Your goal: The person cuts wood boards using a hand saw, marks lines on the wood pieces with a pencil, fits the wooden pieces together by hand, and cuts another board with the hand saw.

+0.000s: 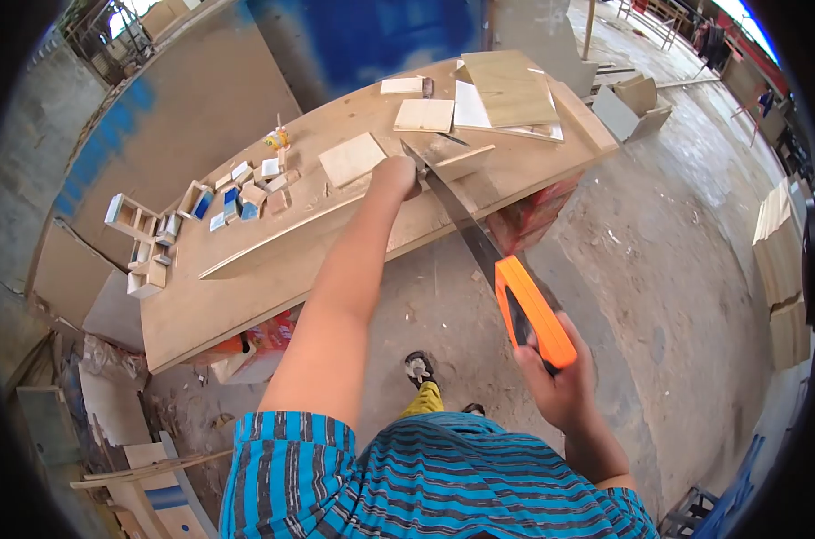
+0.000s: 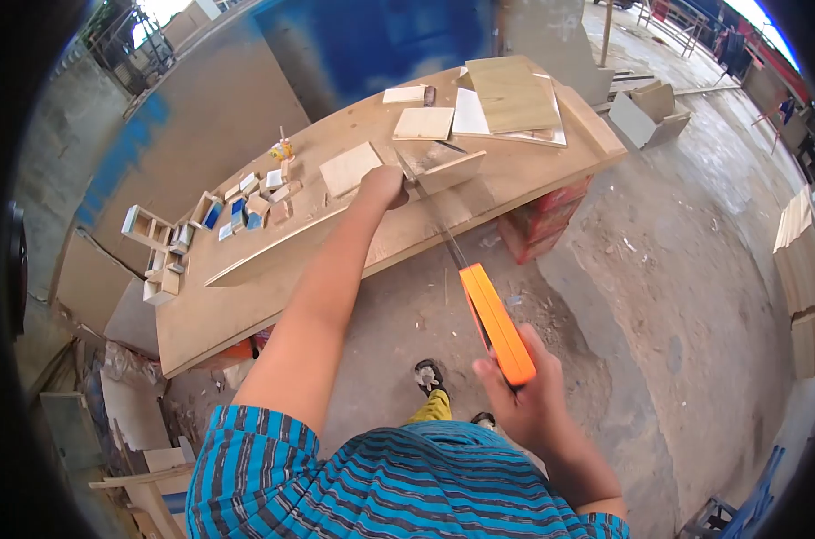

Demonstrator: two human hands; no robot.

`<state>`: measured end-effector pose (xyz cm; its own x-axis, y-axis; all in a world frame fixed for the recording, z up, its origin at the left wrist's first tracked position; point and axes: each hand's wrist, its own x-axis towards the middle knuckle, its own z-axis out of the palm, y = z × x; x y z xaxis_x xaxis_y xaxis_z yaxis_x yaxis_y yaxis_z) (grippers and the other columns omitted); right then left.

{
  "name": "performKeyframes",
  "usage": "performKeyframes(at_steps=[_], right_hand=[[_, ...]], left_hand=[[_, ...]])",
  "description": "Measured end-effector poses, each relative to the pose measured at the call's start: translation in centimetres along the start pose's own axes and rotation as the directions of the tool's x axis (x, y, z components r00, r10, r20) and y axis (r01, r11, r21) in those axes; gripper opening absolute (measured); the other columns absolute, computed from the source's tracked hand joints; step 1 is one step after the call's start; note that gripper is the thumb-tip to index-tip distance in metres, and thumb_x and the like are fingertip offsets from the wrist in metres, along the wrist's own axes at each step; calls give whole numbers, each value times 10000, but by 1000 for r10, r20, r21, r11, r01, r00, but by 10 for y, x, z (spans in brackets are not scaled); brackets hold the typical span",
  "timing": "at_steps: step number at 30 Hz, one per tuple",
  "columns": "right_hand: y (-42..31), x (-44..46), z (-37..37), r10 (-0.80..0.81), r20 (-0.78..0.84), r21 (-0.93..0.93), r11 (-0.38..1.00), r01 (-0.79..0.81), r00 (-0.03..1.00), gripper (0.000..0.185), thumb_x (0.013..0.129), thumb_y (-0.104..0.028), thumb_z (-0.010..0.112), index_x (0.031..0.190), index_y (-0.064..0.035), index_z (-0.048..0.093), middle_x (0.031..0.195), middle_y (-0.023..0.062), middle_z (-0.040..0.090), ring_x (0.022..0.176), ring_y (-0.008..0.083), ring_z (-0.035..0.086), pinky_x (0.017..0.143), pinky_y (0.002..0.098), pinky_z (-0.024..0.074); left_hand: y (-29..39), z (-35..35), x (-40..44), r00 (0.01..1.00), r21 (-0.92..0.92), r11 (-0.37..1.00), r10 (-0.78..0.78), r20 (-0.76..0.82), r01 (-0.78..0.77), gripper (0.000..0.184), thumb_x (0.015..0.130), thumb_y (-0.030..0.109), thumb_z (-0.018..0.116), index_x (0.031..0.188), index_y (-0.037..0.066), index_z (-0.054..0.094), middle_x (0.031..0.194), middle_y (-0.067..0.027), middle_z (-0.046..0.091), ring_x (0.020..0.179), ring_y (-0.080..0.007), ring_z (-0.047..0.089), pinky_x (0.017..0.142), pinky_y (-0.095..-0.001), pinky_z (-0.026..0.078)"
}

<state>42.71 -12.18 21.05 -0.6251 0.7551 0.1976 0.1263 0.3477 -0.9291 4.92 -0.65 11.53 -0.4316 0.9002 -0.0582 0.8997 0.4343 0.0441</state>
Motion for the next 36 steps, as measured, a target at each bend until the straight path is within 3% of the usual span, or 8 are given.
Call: performKeyframes(at_steps=[4, 11, 15, 17, 20, 27, 30, 36], right_hand=[[-12, -10, -13, 40, 32, -26, 999, -39, 999, 173, 826, -73, 652, 893, -12, 504, 654, 39, 484, 555, 127, 447, 537, 250, 389], [-26, 40, 1, -40, 48, 26, 999, 39, 998, 199, 827, -86, 660, 910, 2, 502, 682, 59, 530, 604, 129, 494, 573, 273, 418], [19, 75, 33, -11, 37, 2, 1000, 11, 999, 206, 830, -112, 661, 922, -7, 509, 675, 62, 540, 613, 132, 498, 590, 284, 429], [24, 72, 46, -48, -4, -14, 999, 48, 999, 198, 838, -125, 651, 924, -17, 509, 652, 56, 527, 597, 120, 478, 580, 284, 424], [14, 70, 40, 82, 29, 52, 995, -83, 996, 190, 833, -117, 650, 910, -20, 505, 645, 53, 519, 592, 115, 471, 570, 278, 416], [21, 55, 40, -10, -30, 32, 999, 11, 1000, 181, 839, -99, 644, 919, -18, 503, 672, 42, 513, 606, 97, 468, 566, 255, 399], [21, 50, 35, 63, 22, 75, 995, -64, 998, 184, 841, -91, 646, 935, -13, 507, 694, 28, 505, 628, 86, 462, 580, 250, 399], [63, 33, 46, 36, 16, 194, 980, -38, 999, 157, 844, -74, 643, 926, -19, 520, 708, -6, 470, 638, 74, 430, 593, 226, 376]], left_hand=[[8, -21, -12, 998, -29, 1000, 0, 70, 2, 164, 650, 89, 610, 775, 31, 699, 841, -219, 659, 803, -345, 655, 711, -404, 540], [0, 3, -1, 1000, -6, 1000, 17, -11, -17, 173, 637, 78, 601, 776, 40, 696, 832, -209, 659, 803, -350, 650, 698, -413, 532], [-5, 3, 4, 998, -51, 999, -7, -59, 4, 188, 641, 86, 591, 792, 61, 700, 849, -197, 660, 806, -360, 644, 699, -420, 529], [-4, -2, 3, 997, -58, 998, -20, -75, 16, 193, 640, 90, 591, 796, 62, 700, 852, -198, 660, 807, -362, 643, 700, -423, 529], [3, -2, -3, 997, -82, 996, -45, -67, 39, 188, 644, 102, 600, 792, 45, 700, 845, -205, 661, 805, -357, 648, 702, -420, 532], [6, 4, -7, 997, -79, 996, -55, -55, 50, 183, 635, 106, 605, 775, 38, 701, 831, -211, 661, 803, -355, 653, 707, -418, 535], [4, 4, -6, 997, -87, 994, -71, -35, 67, 187, 626, 109, 613, 778, 46, 701, 830, -206, 662, 802, -356, 651, 706, -418, 535], [1, 5, -3, 995, -124, 990, -71, -72, 62, 178, 644, 120, 616, 774, 32, 698, 840, -208, 664, 810, -352, 653, 717, -414, 534]])
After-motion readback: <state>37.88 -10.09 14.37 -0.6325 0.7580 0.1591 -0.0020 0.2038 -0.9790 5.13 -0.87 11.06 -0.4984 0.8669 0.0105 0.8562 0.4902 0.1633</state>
